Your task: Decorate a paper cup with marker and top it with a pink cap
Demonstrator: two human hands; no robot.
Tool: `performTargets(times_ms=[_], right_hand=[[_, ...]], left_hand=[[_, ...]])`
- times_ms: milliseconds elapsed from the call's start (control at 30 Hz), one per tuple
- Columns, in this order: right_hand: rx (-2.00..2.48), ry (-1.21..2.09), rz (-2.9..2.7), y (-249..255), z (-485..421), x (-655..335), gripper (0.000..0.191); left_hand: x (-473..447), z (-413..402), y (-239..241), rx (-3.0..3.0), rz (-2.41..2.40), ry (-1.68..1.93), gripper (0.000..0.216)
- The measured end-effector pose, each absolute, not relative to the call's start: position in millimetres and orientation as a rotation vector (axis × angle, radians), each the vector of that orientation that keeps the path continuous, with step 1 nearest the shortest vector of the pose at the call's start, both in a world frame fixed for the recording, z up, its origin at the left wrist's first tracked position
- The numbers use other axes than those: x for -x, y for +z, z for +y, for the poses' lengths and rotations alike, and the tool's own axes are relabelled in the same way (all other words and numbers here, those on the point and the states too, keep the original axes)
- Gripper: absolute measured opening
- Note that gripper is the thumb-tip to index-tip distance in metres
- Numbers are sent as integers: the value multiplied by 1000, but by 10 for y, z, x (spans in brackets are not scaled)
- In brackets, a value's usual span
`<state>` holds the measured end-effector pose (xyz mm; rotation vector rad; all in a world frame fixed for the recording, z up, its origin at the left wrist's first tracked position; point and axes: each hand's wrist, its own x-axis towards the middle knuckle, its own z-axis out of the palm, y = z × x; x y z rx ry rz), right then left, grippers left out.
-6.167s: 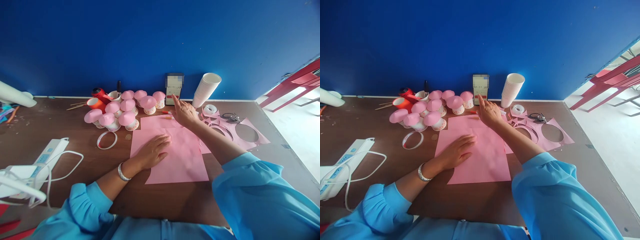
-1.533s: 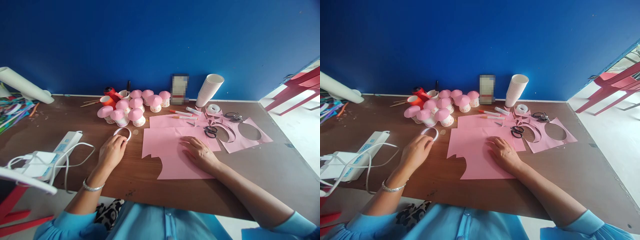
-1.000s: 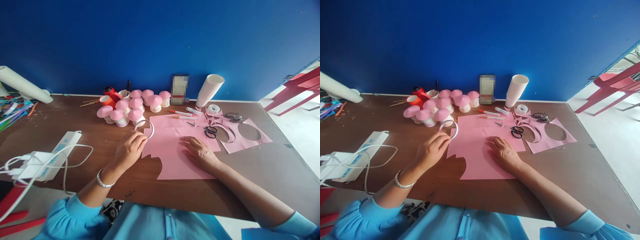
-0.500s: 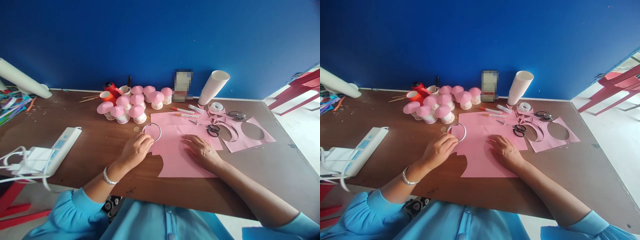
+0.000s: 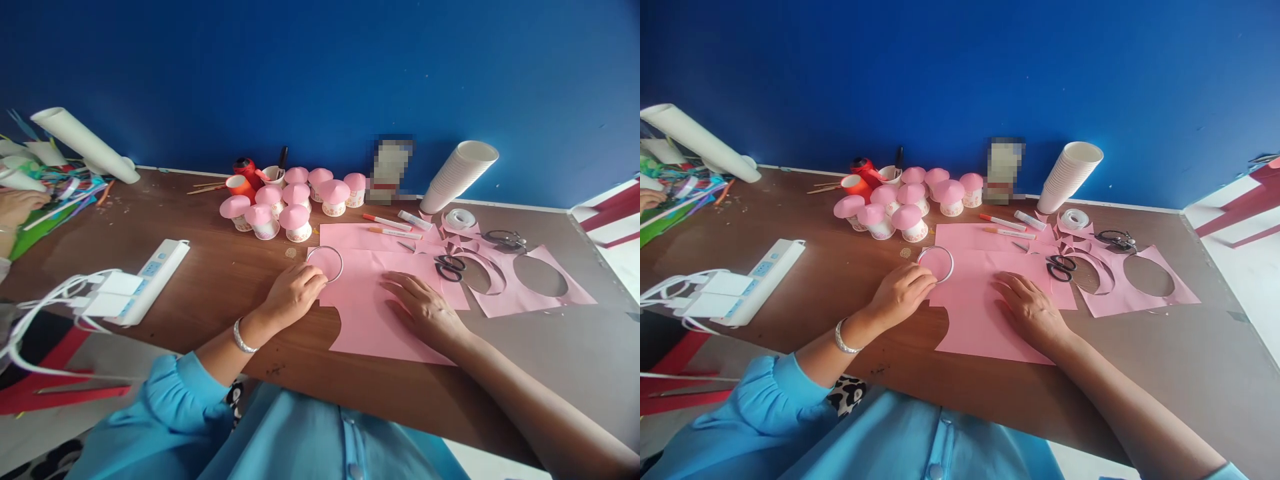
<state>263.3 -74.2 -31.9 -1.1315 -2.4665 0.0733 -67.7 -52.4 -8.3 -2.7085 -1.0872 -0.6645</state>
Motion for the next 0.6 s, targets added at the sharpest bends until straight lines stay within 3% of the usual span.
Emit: performTargets(times_ms=[200, 333, 467, 600], right_hand=[[1146, 139, -2475, -295, -742, -2665, 40], [1194, 277, -2394, -155, -722, -2640, 32], [1373, 717, -2108, -9, -642, -2447, 30], [1364, 1193, -1770, 24, -530, -2141, 45]], left_hand=[[679, -535, -115, 2721, -1090, -607, 20], [655, -539, -109, 2701, -1087, -622, 22], [627, -536, -47, 2694, -994, -710, 22], [608, -561, 25, 2720, -840, -739, 18]])
